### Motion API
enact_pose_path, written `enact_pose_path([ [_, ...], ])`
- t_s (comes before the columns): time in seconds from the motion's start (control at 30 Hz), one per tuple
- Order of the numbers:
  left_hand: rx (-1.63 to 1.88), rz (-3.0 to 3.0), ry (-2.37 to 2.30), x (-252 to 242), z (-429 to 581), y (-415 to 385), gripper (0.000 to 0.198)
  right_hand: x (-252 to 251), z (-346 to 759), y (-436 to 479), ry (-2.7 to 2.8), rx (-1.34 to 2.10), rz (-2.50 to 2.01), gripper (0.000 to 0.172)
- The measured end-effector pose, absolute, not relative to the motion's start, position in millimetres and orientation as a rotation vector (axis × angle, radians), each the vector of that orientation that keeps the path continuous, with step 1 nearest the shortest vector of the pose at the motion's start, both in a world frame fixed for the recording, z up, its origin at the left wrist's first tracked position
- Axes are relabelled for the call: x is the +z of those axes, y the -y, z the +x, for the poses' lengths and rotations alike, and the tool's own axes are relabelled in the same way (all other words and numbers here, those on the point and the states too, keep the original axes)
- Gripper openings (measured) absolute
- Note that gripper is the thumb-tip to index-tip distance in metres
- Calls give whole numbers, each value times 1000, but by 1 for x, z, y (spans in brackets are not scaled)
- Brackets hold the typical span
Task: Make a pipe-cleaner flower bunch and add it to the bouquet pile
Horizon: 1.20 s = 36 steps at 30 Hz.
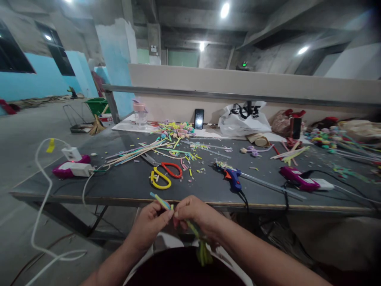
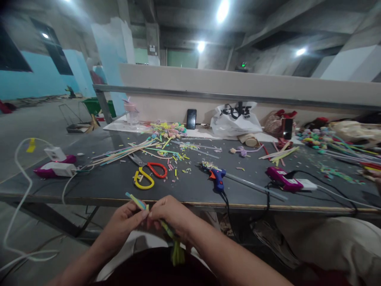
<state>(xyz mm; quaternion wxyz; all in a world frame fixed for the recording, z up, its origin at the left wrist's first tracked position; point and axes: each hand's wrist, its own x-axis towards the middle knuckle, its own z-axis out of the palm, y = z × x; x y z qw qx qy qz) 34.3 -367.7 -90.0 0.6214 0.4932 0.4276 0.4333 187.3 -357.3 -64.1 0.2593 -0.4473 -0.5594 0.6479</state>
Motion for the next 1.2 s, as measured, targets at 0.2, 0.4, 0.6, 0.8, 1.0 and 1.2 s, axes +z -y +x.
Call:
enact_pose_path([
  [0.2, 992, 1027, -964, -85, 35, 367, 20, -38, 194, 358, 2034, 1251, -1441, 22],
  [0.4, 1067, 610, -670, -60, 27, 360, 14, -9, 249, 358, 1699, 975, -1276, 25],
  [0.6, 1097, 357, -447, -55, 51, 354, 8, -65, 238, 369, 1590, 779, -1152, 26],
  [0.8, 1140, 335, -490, -63, 70, 364, 6, -72, 200, 364, 1626, 437, -921, 21],
  [1.0, 1121, 300, -470, -78, 70, 366, 5, -79, 188, 356, 1541, 447, -942, 11],
  [1.2, 1025, 269, -512, -81, 73, 368, 11, -71, 183, 361, 1366, 710, -1146, 13],
])
